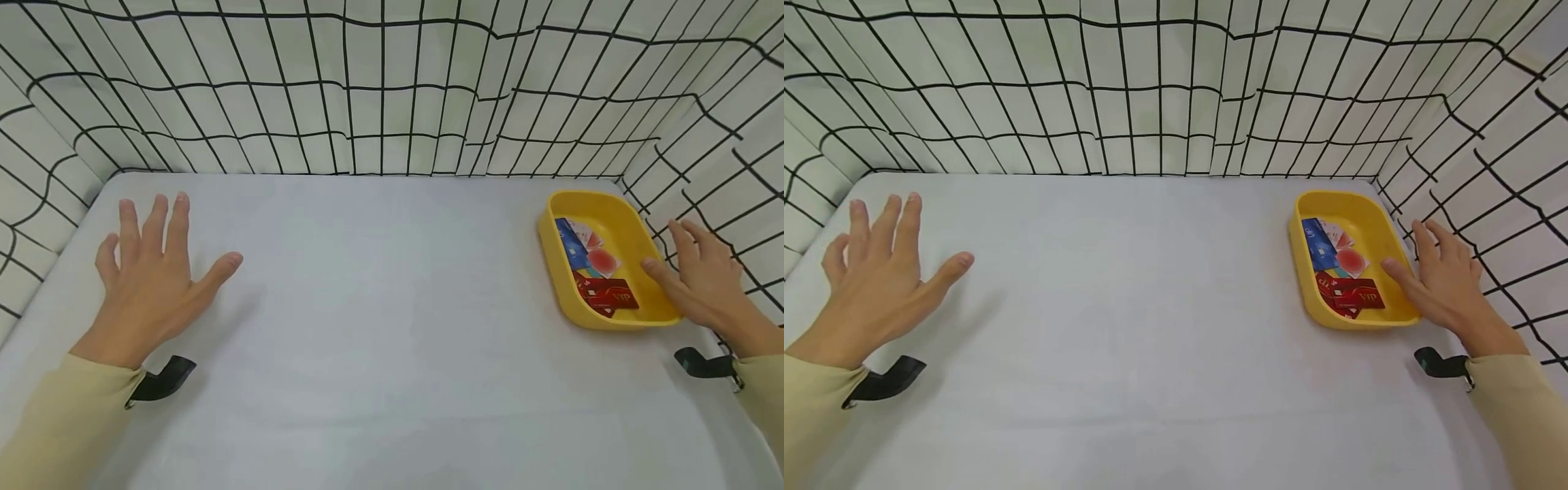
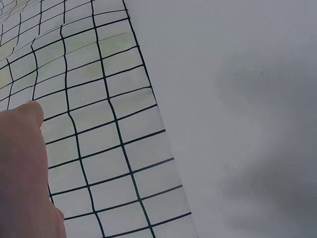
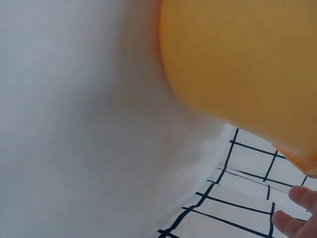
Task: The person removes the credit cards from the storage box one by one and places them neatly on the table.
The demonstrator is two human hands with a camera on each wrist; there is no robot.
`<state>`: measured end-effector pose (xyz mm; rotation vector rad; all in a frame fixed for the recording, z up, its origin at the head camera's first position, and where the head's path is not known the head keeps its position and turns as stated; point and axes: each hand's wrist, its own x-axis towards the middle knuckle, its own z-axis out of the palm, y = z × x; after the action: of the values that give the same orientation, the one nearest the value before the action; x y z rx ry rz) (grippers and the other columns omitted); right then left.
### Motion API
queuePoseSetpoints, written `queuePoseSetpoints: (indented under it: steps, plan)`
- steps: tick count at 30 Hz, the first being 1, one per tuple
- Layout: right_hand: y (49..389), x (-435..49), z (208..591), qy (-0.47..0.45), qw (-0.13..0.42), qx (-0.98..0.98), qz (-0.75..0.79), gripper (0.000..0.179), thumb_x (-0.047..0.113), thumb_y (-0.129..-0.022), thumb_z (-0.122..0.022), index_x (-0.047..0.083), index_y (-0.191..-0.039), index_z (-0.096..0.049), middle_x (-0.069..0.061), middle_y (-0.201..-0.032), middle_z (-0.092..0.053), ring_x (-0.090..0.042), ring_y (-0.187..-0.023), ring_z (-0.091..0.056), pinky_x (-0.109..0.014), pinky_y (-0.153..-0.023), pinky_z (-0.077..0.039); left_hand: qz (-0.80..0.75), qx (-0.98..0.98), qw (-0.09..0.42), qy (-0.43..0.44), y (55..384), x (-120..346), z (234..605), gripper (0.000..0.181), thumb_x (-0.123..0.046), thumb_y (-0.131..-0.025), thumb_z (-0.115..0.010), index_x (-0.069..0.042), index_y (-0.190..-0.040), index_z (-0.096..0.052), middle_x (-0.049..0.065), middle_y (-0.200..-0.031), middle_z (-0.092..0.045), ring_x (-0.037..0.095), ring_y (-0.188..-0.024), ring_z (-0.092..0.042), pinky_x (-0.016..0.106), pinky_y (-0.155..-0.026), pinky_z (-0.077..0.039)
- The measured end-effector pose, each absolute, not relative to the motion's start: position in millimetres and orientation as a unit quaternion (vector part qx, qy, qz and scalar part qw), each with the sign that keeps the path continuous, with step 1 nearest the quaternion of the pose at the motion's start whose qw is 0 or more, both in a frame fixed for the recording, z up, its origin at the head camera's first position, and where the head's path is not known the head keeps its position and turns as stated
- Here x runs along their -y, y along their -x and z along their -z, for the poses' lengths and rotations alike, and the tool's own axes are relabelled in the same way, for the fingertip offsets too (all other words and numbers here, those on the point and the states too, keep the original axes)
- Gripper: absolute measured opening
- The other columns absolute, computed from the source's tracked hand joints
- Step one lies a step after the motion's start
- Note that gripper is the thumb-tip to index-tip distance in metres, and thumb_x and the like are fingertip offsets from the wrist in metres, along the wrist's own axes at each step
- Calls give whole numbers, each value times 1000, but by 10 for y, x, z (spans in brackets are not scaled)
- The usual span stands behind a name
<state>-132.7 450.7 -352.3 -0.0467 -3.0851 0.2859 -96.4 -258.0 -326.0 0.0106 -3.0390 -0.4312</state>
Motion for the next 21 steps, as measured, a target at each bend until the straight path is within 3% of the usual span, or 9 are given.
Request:
queuePoseSetpoints:
  steps: [4, 14, 21]
  plan:
    - [1375, -4498, 3574, 4, 23, 996, -90, 88, 58, -106, -37, 0, -164, -5, -33, -169, -4, -63, -151, -4, -84, -118, -3, 137, 990, 37, 6, 994, 2485, 3284, 103, -73, -99, -39, -13, -166, 9, 23, -174, 8, 47, -158, 25, 78, -118, 5]
    - [1481, -4556, 3555, 19, 12, 994, -105, 88, 56, -107, -36, -2, -163, -3, -34, -169, -1, -64, -150, -5, -83, -118, 2, 148, 987, 39, 40, 1134, 2113, 3296, 101, -75, -98, -39, -18, -167, 6, 20, -175, 4, 43, -160, 22, 75, -121, 4]
    - [1515, -4571, 3562, 27, 7, 996, -86, 95, 63, -104, -38, -5, -162, -7, -40, -163, -9, -65, -142, -13, -84, -114, -5, 154, 986, 40, 58, 1174, 1951, 3325, 99, -75, -98, -40, -19, -167, 4, 19, -175, 2, 42, -161, 19, 73, -121, 3]
